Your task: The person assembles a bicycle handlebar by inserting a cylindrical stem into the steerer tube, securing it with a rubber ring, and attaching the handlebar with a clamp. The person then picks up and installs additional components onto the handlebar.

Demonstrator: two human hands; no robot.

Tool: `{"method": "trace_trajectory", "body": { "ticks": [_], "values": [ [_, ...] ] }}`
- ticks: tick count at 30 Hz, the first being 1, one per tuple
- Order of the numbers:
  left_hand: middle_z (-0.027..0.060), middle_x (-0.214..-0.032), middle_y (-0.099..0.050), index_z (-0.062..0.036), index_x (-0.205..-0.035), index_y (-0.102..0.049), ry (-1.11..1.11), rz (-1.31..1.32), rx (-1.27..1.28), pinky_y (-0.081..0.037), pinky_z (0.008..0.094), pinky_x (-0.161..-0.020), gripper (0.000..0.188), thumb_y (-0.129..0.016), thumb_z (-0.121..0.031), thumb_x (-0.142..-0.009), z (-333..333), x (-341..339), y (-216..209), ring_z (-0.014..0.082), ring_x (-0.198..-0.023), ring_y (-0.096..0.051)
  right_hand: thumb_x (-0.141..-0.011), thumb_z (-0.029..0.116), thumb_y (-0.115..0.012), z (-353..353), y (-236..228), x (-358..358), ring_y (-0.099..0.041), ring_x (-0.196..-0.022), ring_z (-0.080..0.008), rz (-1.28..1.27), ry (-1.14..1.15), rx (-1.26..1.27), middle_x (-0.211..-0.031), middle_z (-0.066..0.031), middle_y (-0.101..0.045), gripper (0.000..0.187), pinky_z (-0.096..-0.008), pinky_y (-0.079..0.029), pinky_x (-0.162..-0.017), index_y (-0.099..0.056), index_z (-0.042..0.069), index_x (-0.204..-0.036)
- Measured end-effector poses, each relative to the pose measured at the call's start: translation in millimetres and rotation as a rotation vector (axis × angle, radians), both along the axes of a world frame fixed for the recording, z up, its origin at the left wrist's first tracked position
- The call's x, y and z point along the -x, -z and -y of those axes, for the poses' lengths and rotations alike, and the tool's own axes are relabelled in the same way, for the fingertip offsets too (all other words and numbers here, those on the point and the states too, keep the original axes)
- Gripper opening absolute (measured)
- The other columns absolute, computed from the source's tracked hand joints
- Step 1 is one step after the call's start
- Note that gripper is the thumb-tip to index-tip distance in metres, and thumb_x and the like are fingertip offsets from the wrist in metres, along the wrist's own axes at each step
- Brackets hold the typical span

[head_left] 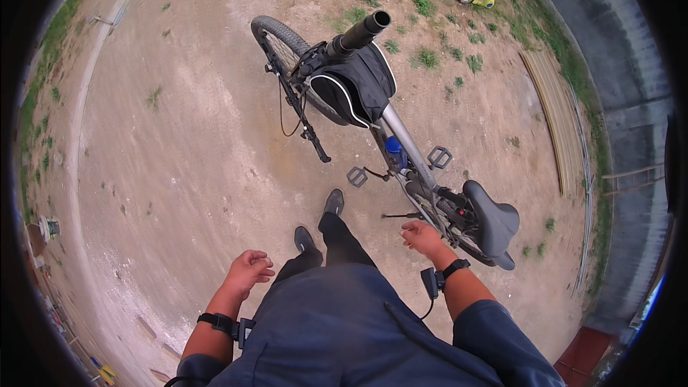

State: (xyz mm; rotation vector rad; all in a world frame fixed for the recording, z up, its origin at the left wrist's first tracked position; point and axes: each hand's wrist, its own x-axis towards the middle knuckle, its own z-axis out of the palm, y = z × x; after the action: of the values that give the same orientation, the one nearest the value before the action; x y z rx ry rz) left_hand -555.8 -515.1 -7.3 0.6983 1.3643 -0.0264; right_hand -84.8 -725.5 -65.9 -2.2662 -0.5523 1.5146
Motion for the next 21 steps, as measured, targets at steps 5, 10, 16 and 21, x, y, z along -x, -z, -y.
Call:
{"method": "trace_trajectory", "body": {
  "ticks": [5,10,16,21],
  "values": [
    [0.0169,-0.117,-0.073,0.0048,-0.137,-0.056,-0.026,-0.046,0.081,-0.062,0.0358,-0.080,0.047,-0.071,-0.019,-0.099,49,54,19,0.0270,-0.096,-0.077,-0.098,0.029,-0.076,51,8,48,-0.075,-0.082,-0.0174,-0.115,0.105,0.117,-0.097,-0.0097,-0.075,0.043,-0.0320,-0.061,-0.070,-0.069,0.000,-0.129],
    [0.0171,-0.117,-0.073,0.0047,-0.137,-0.056,-0.079,-0.069,0.112,-0.062,0.0355,-0.080,0.047,-0.071,-0.019,-0.099,76,88,25,0.0278,-0.096,-0.078,-0.100,0.026,-0.075,41,-2,73,-0.074,-0.083,-0.0158,-0.144,0.016,0.133,-0.099,-0.0073,-0.075,0.041,-0.0311,-0.059,-0.070,-0.068,0.001,-0.132],
    [0.0186,-0.117,-0.073,0.0030,-0.135,-0.057,-0.120,-0.022,0.080,-0.064,0.0371,-0.079,0.042,-0.070,-0.018,-0.101,65,76,32,0.0298,-0.096,-0.078,-0.100,0.028,-0.075,-14,-13,58,-0.075,-0.085,-0.0168,-0.068,-0.079,0.017,-0.101,-0.0085,-0.076,0.043,-0.0311,-0.060,-0.072,-0.068,0.000,-0.131],
    [0.0166,-0.115,-0.073,0.0057,-0.137,-0.056,-0.138,-0.014,0.066,-0.062,0.0353,-0.080,0.047,-0.070,-0.020,-0.100,34,53,36,0.0268,-0.096,-0.077,-0.097,0.014,-0.076,-103,-62,24,-0.075,-0.096,-0.0178,0.028,0.008,-0.367,-0.111,-0.0113,-0.077,0.046,-0.0331,-0.059,-0.087,-0.064,-0.002,-0.139]
  ]
}}
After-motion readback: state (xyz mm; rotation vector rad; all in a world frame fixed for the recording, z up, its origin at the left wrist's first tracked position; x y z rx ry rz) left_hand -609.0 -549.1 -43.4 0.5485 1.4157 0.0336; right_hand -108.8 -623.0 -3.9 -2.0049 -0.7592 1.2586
